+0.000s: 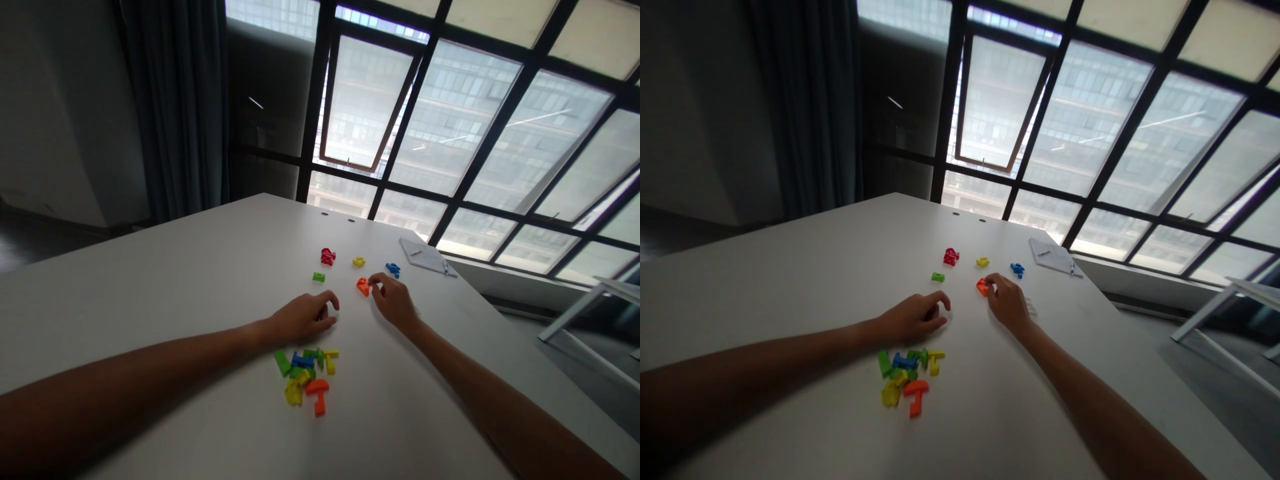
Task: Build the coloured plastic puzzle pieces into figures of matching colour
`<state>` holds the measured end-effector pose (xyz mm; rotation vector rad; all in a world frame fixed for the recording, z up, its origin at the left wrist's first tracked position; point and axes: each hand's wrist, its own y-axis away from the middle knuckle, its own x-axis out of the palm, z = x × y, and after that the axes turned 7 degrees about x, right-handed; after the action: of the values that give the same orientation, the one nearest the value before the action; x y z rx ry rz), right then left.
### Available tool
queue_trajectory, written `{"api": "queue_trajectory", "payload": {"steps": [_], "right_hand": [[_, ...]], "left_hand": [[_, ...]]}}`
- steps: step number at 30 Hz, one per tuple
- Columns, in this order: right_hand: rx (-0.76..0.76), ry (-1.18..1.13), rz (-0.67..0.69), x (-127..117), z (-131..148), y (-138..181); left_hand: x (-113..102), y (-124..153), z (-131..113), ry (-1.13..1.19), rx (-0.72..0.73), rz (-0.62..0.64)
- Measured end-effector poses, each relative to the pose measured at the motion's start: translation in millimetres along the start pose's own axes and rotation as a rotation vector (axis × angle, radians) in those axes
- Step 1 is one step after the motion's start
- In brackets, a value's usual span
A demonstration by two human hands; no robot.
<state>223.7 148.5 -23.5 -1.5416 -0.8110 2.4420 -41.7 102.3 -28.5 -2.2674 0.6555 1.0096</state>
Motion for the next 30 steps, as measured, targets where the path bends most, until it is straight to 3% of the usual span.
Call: {"api": "queue_trajectory", "payload": {"steps": [2,5,9,17,24,30], "right_hand": [[-0.136,-0.157,-0.017,-4,25,29],[-0.285,-0.31,0.086,-9,58,68],[-0.463,-0.312,0.218,-12,75,84],[-0.44,-0.307,0.312,-5,70,75],[-0.086,-0.349,0.122,2,64,68],[-0.134,-0.347,0.051,5,61,69]], "left_hand": [[1,0,2,0.028,-0.014,-0.038],[1,1,4,0.05,-0.016,-0.058],[0,2,4,0.084,-0.011,-0.066],[-2,2,1,0.113,0.011,0.027],[-4,2,1,0.118,-0.009,0.041],[-7,2,0,0.163,0.0,0.104]]}}
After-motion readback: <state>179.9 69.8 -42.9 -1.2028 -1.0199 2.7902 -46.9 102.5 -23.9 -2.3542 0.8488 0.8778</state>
